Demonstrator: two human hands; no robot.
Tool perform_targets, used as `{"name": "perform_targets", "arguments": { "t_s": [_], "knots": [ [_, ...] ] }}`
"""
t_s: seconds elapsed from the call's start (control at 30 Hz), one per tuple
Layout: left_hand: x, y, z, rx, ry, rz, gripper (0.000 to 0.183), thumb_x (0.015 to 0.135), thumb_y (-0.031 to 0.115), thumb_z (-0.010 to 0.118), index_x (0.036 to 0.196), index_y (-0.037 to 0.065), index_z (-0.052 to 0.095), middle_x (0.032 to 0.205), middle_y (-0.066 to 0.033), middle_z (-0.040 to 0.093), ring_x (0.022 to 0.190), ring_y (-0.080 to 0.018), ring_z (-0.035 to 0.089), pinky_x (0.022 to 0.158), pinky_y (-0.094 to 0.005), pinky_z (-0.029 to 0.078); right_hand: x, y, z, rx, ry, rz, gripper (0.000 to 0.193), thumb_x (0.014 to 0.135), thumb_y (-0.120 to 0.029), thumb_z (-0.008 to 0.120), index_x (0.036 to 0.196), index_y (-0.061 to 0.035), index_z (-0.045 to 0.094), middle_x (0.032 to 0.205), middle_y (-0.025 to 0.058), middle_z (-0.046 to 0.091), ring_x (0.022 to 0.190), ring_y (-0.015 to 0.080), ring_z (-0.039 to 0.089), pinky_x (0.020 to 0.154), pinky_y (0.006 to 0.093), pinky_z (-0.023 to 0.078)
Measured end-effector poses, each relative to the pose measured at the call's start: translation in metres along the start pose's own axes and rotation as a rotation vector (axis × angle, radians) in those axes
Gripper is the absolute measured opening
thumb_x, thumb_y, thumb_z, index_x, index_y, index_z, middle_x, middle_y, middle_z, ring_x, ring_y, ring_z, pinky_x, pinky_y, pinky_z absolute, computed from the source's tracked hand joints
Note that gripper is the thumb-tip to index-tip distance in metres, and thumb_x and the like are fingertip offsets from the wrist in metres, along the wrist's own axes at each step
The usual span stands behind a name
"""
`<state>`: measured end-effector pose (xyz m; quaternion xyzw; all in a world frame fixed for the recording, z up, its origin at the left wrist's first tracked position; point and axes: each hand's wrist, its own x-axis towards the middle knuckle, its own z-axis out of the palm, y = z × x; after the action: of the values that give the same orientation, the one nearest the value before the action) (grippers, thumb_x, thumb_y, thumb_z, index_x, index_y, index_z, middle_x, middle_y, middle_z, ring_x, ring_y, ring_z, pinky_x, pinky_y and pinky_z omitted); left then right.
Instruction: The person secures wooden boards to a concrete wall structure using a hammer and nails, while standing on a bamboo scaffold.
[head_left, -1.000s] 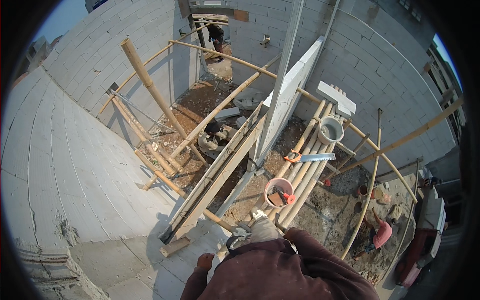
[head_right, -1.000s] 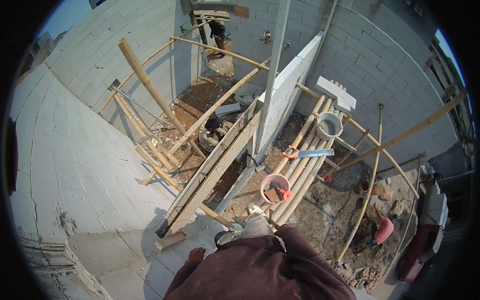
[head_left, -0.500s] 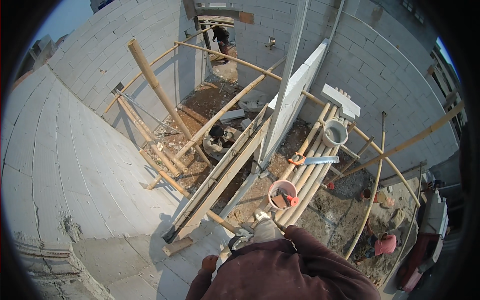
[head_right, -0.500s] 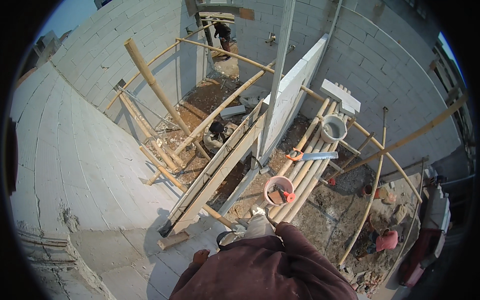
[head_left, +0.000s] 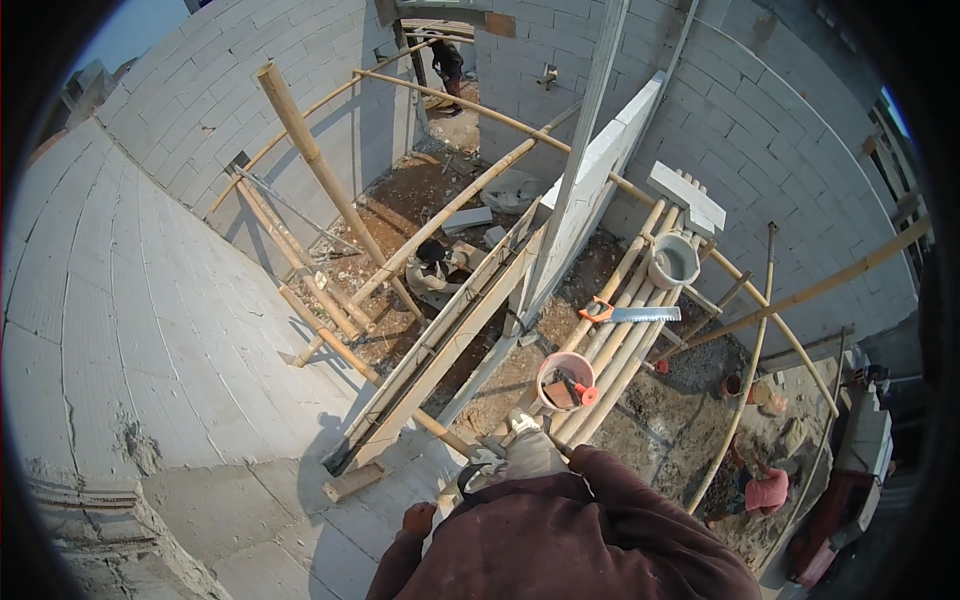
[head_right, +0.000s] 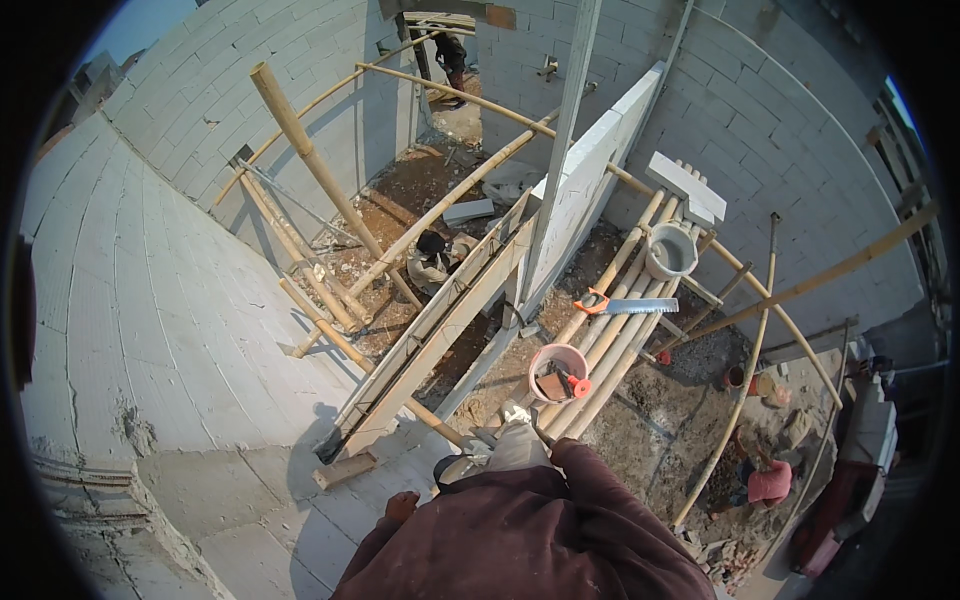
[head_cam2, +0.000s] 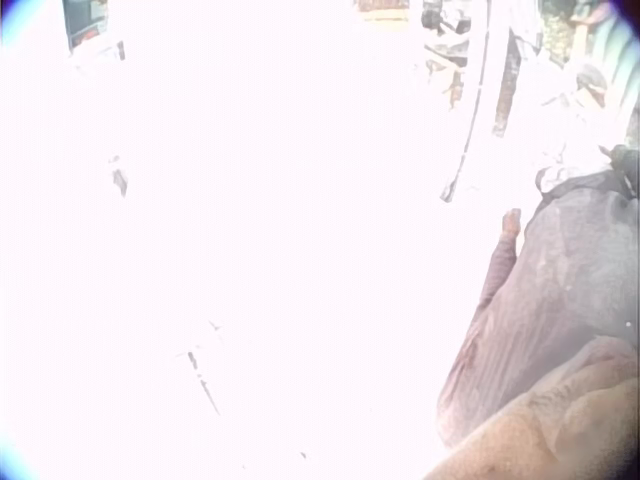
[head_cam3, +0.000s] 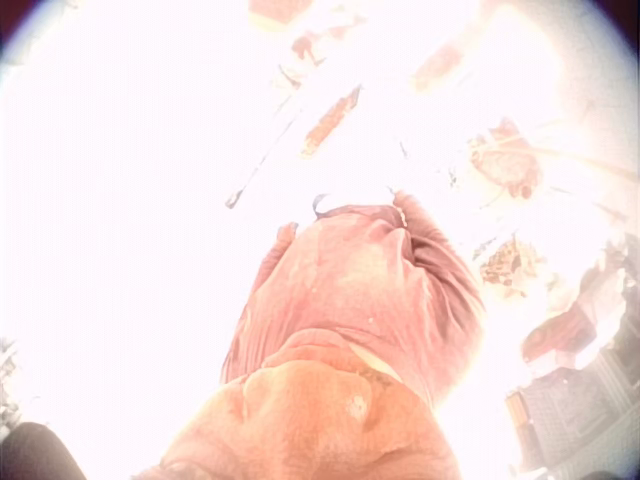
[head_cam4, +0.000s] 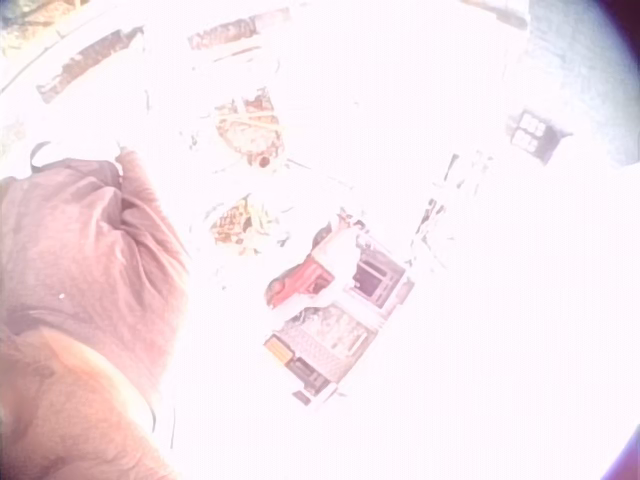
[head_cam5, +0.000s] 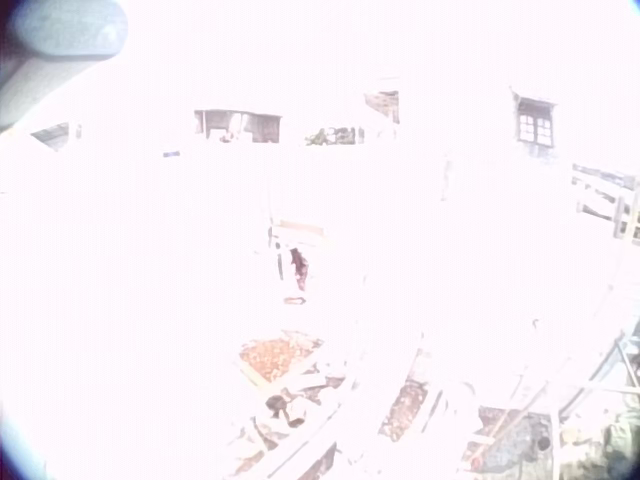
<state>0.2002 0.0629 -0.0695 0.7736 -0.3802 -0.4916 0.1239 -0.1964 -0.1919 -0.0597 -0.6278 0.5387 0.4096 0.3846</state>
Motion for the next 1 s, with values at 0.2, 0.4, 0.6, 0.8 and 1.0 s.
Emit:
{"name": "perform_targets", "arguments": {
  "t_s": [0.2,0.4,0.6,0.8,1.0],
  "knots": [
    [0.017,-0.013,0.002,-0.219,0.127,-0.044,0.038,0.091,0.038,0.066,0.089,0.000,0.068,0.072,-0.0023,0.061,0.067,-0.0113,0.053,0.064,-0.0310,0.046,-0.003,-0.006,-0.009,0.031,-0.007,-0.019,0.038,0.082,-0.028,0.067,0.111,-0.0031,0.070,0.101,0.0146,0.072,0.086,0.0259,0.072,0.076,0.0382,0.057],
    [0.015,-0.008,-0.007,-0.171,0.038,-0.151,0.048,0.088,0.040,0.064,0.106,-0.003,0.070,0.102,-0.0213,0.071,0.096,-0.0316,0.068,0.086,-0.0374,0.051,-0.010,-0.012,-0.013,0.035,0.005,-0.045,0.037,0.083,-0.027,0.068,0.109,-0.0008,0.070,0.095,0.0130,0.073,0.076,0.0230,0.073,0.069,0.0378,0.058],
    [0.006,-0.012,-0.006,-0.131,0.030,-0.162,0.047,0.089,0.041,0.064,0.102,-0.004,0.071,0.101,-0.0220,0.071,0.096,-0.0317,0.068,0.087,-0.0381,0.050,-0.011,-0.014,-0.008,0.066,0.039,-0.049,0.037,0.084,-0.028,0.068,0.108,0.0008,0.070,0.095,0.0134,0.073,0.074,0.0231,0.073,0.067,0.0376,0.058],
    [-0.001,-0.012,0.000,-0.164,0.112,-0.097,0.037,0.091,0.037,0.064,0.082,0.002,0.066,0.071,-0.0042,0.061,0.066,-0.0144,0.054,0.063,-0.0330,0.045,0.000,-0.009,-0.004,0.128,0.019,-0.024,0.037,0.085,-0.027,0.067,0.108,0.0022,0.069,0.093,0.0140,0.073,0.072,0.0231,0.072,0.064,0.0368,0.058],
    [-0.012,0.006,-0.005,-0.126,0.043,-0.097,0.042,0.092,0.039,0.060,0.090,-0.001,0.070,0.089,-0.0218,0.069,0.086,-0.0342,0.067,0.079,-0.0411,0.050,0.008,-0.011,-0.004,0.109,0.006,-0.033,0.037,0.085,-0.024,0.065,0.112,0.0003,0.068,0.094,0.0142,0.072,0.073,0.0231,0.072,0.066,0.0367,0.058]
  ]
}}
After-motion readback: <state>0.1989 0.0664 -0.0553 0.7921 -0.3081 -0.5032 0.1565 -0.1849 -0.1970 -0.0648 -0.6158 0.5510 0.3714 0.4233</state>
